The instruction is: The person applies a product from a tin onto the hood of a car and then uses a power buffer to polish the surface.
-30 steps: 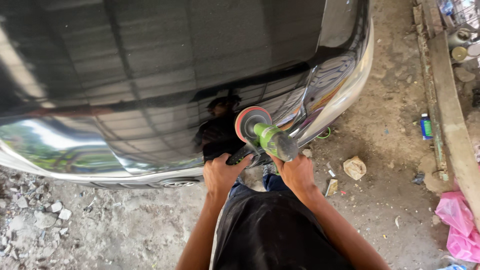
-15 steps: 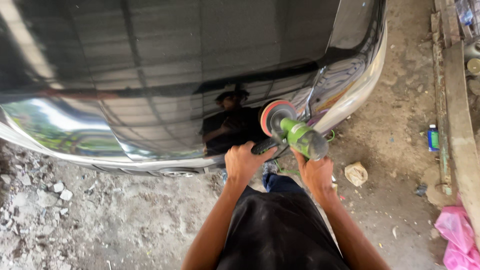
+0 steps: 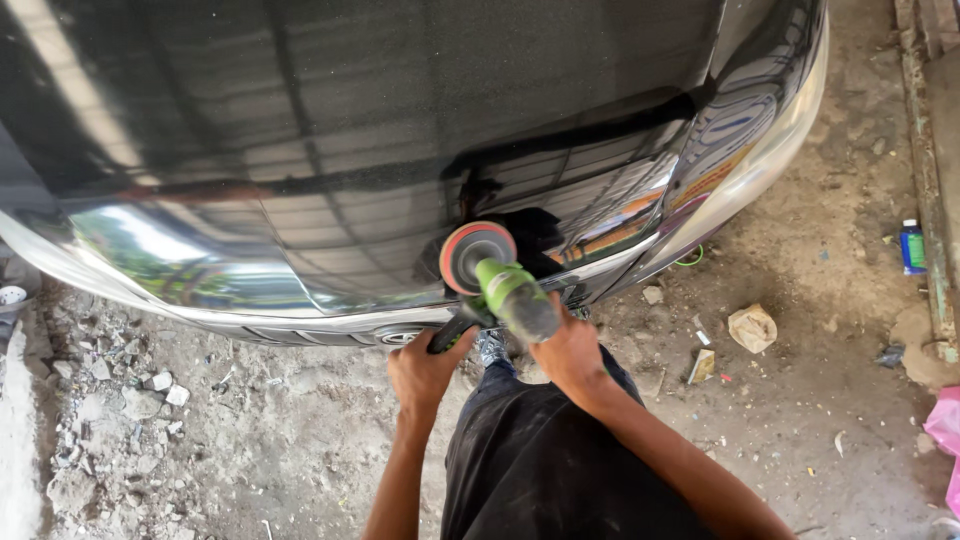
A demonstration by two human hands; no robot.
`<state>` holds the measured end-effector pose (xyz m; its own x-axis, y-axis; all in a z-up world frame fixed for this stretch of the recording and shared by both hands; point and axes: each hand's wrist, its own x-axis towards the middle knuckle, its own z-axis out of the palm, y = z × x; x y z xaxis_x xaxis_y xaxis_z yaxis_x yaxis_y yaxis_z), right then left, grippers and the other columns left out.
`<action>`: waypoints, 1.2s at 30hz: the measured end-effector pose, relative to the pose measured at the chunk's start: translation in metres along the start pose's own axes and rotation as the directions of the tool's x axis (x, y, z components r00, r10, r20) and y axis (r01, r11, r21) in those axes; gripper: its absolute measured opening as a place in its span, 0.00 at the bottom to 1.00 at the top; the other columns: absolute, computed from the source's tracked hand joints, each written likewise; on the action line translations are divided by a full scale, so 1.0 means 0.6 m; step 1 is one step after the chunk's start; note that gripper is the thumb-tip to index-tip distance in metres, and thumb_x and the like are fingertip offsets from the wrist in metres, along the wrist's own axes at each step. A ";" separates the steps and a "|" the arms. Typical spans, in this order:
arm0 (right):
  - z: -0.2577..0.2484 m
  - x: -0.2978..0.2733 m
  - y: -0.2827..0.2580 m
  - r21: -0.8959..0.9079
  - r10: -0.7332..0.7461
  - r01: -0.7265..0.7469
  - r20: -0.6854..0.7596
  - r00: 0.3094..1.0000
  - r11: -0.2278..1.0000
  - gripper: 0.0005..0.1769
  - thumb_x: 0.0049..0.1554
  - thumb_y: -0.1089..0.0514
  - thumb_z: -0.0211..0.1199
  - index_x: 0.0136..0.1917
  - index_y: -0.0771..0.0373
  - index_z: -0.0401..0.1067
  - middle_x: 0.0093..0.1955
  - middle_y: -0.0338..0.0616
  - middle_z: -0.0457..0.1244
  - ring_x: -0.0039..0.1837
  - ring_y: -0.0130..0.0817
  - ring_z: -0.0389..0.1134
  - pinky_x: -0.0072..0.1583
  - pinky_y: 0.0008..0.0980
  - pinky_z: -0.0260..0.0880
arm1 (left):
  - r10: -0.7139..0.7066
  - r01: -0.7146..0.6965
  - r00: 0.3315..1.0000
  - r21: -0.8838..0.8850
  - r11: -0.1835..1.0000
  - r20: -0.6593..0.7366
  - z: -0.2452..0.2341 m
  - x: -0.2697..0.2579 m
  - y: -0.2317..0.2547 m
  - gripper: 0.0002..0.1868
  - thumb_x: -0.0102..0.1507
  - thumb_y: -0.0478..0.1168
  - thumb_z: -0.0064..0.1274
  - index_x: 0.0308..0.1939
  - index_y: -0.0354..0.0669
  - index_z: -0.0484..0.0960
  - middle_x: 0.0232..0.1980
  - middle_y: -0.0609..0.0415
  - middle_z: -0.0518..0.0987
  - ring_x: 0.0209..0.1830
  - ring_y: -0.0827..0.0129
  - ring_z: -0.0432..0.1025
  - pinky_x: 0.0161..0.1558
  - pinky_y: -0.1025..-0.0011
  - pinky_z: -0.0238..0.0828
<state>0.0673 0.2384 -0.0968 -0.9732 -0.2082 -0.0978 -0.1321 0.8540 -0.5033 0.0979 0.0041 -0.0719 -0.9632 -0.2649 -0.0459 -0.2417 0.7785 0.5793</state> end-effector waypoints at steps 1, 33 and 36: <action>0.010 -0.003 -0.006 0.016 -0.015 0.015 0.036 0.999 1.000 0.18 0.59 0.61 0.67 0.56 0.73 0.64 0.32 0.50 0.65 0.27 0.38 0.70 0.29 0.31 0.69 | -0.016 0.015 0.999 0.005 1.000 0.028 -0.001 -0.005 -0.015 0.30 0.57 0.64 0.68 0.25 0.38 0.82 0.15 0.59 0.77 0.06 0.69 0.70 0.10 0.68 0.64; -0.052 -0.051 0.153 -0.053 0.048 -0.065 -0.284 0.958 0.996 0.12 0.60 0.49 0.69 0.51 0.58 0.78 0.40 0.42 0.71 0.38 0.38 0.73 0.38 0.37 0.70 | 0.349 -0.355 0.931 -0.046 0.934 -0.101 0.123 0.012 0.152 0.32 0.53 0.66 0.67 0.24 0.38 0.83 0.21 0.50 0.82 0.16 0.58 0.77 0.22 0.63 0.74; 0.007 -0.044 0.141 -0.327 0.125 -0.122 -0.013 0.992 0.937 0.18 0.62 0.47 0.66 0.58 0.61 0.75 0.35 0.40 0.69 0.29 0.36 0.71 0.30 0.36 0.69 | 0.291 -0.299 0.952 -0.081 0.951 -0.091 0.094 -0.003 0.092 0.29 0.56 0.64 0.67 0.26 0.38 0.84 0.23 0.52 0.83 0.15 0.62 0.77 0.20 0.67 0.74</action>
